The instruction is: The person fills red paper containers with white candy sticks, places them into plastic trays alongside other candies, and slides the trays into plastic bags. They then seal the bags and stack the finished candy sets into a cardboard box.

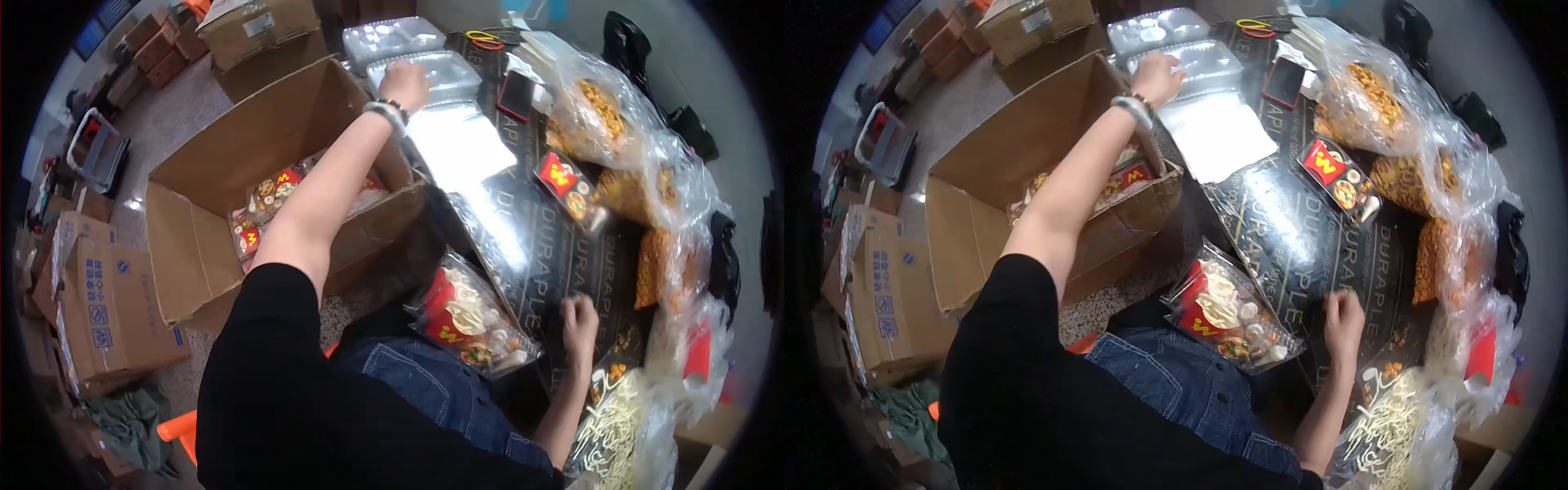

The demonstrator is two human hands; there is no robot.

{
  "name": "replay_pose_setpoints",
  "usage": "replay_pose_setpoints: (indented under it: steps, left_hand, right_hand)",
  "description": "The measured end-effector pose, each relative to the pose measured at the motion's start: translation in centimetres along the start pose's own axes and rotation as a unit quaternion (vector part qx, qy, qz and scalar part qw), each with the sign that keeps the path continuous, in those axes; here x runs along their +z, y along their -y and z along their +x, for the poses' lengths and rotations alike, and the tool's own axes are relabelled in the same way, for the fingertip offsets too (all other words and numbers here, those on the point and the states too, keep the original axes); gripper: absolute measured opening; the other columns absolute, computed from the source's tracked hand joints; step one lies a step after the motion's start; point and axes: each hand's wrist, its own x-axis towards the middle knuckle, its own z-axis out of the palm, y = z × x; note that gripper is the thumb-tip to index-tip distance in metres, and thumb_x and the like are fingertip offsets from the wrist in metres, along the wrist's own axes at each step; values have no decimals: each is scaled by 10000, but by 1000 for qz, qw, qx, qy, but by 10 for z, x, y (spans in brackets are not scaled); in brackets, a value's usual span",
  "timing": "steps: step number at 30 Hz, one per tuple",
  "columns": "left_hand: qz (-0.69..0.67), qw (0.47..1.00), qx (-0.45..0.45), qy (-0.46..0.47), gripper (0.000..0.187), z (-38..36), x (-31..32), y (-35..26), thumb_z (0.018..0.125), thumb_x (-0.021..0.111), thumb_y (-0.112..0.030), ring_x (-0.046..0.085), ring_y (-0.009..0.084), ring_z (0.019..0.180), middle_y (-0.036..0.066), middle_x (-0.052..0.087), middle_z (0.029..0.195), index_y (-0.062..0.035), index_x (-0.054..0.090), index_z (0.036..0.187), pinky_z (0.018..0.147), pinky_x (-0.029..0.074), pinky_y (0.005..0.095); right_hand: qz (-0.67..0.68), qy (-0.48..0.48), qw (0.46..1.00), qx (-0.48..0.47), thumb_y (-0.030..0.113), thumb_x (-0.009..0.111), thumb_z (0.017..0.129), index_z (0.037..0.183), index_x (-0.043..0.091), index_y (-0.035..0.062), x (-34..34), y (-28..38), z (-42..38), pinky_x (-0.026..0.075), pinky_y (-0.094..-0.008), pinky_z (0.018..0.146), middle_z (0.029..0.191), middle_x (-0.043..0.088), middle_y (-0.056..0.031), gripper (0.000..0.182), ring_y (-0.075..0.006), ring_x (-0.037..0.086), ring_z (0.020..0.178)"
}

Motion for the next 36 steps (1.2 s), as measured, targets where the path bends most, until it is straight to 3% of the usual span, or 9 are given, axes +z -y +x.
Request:
replay_pose_setpoints:
  steps: [1, 2, 4, 5, 6, 8, 9, 14, 36]
  left_hand:
    - [1, 997, -36, 71, 241, 18, 11, 16, 745, 646, -265, 607, 257, 876, 118, 646, 910, -85, 687, 901, 809, 468, 355]
    - [0, 987, -70, 146, 232, 33, 21, 31, 716, 667, -284, 624, 232, 844, 103, 662, 884, -102, 703, 854, 782, 485, 344]
    - [-26, 979, -82, 185, 214, 49, 32, 50, 677, 703, -306, 639, 188, 752, 75, 678, 837, -129, 717, 797, 716, 506, 321]
    - [10, 973, -58, 225, 237, 53, 24, 48, 680, 705, -305, 637, 178, 729, 71, 677, 843, -122, 712, 831, 702, 505, 310]
    - [43, 963, -28, 266, 262, 58, 14, 43, 684, 708, -304, 634, 169, 707, 67, 677, 849, -114, 707, 865, 689, 505, 299]
    - [-55, 934, -65, 347, 228, 57, -1, 42, 744, 633, -291, 636, 230, 798, 117, 664, 897, -110, 697, 867, 726, 501, 327]
    - [-64, 930, -83, 353, 183, 54, -8, 37, 724, 607, -196, 634, 243, 796, 113, 663, 870, -110, 694, 860, 714, 501, 340]
    - [-30, 925, -45, 376, 181, 42, -19, 41, 719, 605, -186, 633, 248, 798, 116, 662, 865, -110, 693, 858, 715, 500, 343]
    - [58, 941, 201, 266, 183, 40, -9, 57, 692, 591, -131, 628, 276, 806, 130, 655, 841, -111, 687, 846, 717, 499, 361]
  right_hand:
    - [131, 38, 988, 66, 84, 587, 824, 764, 543, 16, -13, -3, -31, 416, -224, 569, 653, 555, -31, 101, -94, 508, 609]
    - [189, 72, 967, 153, 43, 613, 782, 746, 542, 33, -27, 10, -65, 410, -205, 556, 640, 537, -2, 80, -76, 497, 593]
    - [203, 237, 917, 249, -36, 610, 765, 768, 552, 19, -53, -17, -128, 468, -213, 569, 694, 610, -42, 80, -98, 576, 614]
    - [205, 300, 854, 374, -19, 619, 743, 759, 595, 8, -60, -26, -163, 475, -232, 564, 702, 638, -65, 40, -117, 597, 608]
    - [205, 307, 847, 383, -19, 619, 743, 759, 595, 8, -53, -32, -165, 475, -232, 564, 702, 638, -65, 40, -117, 597, 608]
    - [184, 330, 836, 398, -17, 621, 743, 757, 597, 8, -44, -31, -178, 475, -233, 564, 701, 639, -67, 38, -118, 598, 609]
    - [174, 340, 831, 405, -16, 622, 742, 757, 598, 8, -39, -31, -184, 476, -234, 564, 701, 639, -67, 37, -118, 598, 609]
    - [120, 402, 806, 418, -10, 626, 740, 753, 603, 8, -20, -36, -200, 477, -239, 565, 699, 641, -70, 32, -120, 600, 610]
    - [-156, 558, 751, 315, 17, 645, 733, 739, 624, 6, -11, -52, -158, 481, -257, 566, 689, 648, -82, 24, -129, 611, 613]
